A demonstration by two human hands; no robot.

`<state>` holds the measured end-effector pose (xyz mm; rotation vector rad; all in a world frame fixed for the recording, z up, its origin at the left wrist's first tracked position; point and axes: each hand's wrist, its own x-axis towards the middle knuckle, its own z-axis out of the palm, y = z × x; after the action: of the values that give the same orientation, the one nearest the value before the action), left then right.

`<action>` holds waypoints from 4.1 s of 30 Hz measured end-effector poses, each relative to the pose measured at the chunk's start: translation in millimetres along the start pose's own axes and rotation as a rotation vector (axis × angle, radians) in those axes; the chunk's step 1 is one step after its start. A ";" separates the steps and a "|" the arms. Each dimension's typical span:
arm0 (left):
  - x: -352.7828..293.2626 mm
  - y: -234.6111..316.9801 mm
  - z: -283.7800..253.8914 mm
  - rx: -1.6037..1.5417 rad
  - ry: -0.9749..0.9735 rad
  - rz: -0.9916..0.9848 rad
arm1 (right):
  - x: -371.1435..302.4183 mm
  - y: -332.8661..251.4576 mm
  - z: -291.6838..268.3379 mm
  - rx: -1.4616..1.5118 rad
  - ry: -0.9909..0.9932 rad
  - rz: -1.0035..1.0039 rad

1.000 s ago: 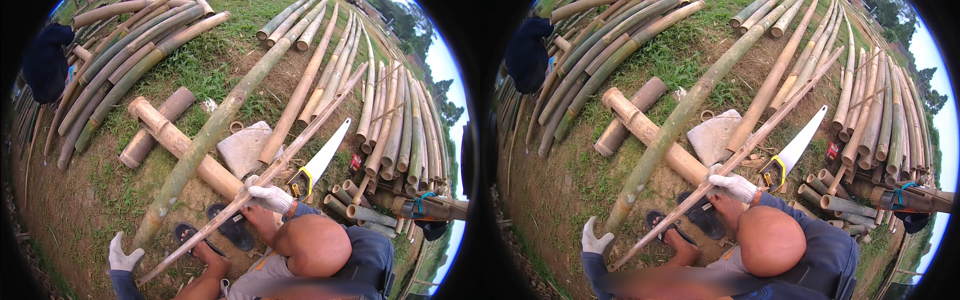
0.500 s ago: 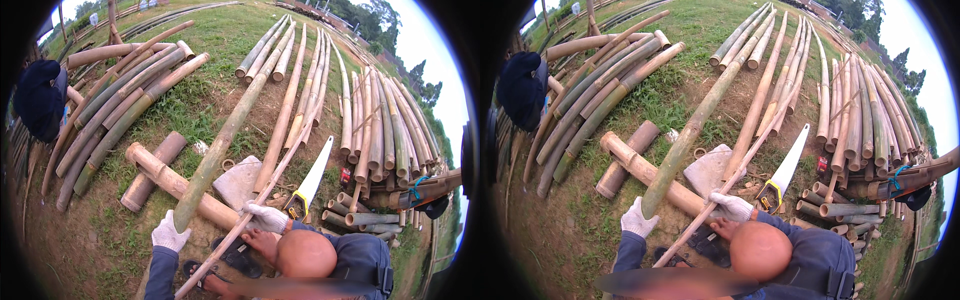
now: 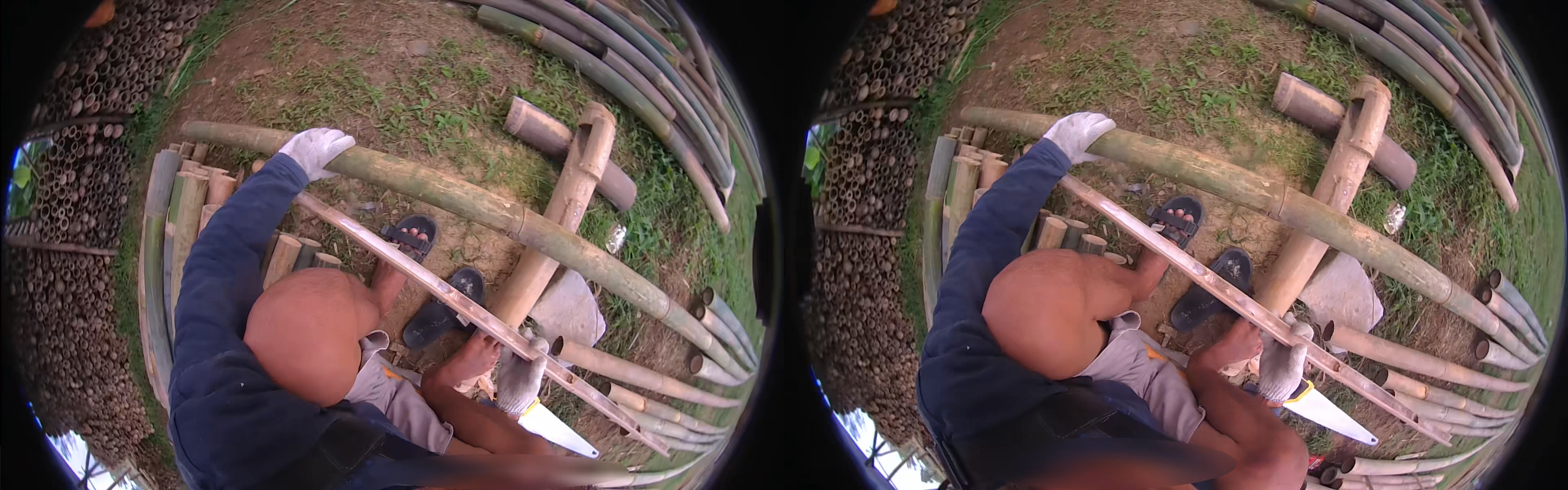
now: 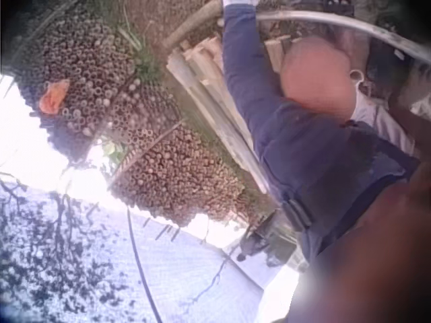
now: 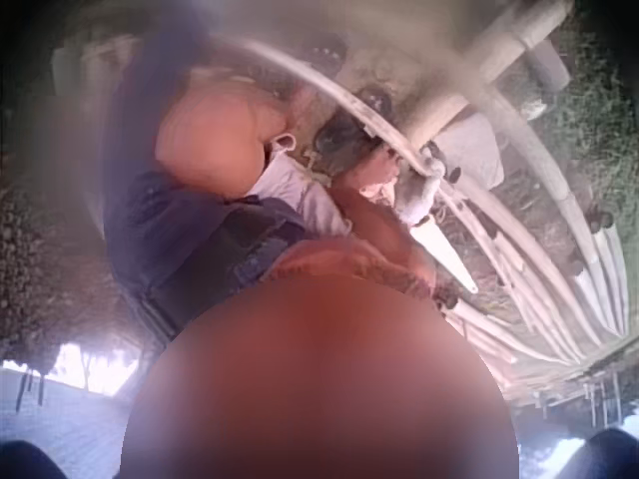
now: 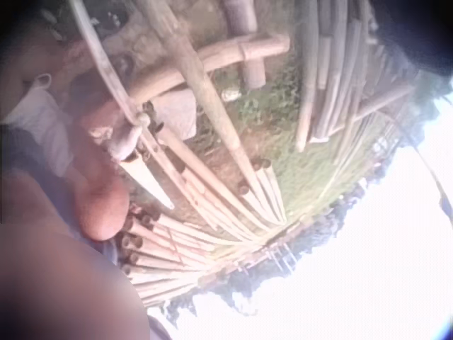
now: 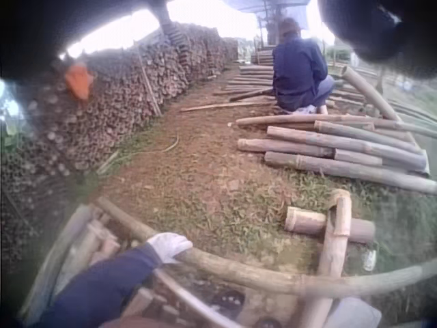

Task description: The person uses a hand saw to cut bamboo poles into shorter sections. They position each pole on a makeshift wooden stand, saw through it, and then move the cut pieces aside to a pile.

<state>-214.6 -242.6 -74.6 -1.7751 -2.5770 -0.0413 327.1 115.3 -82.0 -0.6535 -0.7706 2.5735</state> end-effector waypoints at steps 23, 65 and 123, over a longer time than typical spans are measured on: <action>8.9 124.0 -73.0 -0.377 -0.012 -0.066 | 45.8 -107.7 12.6 0.107 -0.037 -0.252; 27.4 81.8 3.3 -0.384 -0.077 -0.053 | 150.7 -13.7 37.0 -0.008 0.042 0.258; -5.8 -40.3 -1.6 -0.085 -0.063 -0.312 | 229.5 61.2 111.0 0.102 0.129 0.152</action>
<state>-250.2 -262.5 -73.8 -1.3985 -2.9133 -0.0999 66.7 129.4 -109.4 -0.8669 -0.5644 2.6536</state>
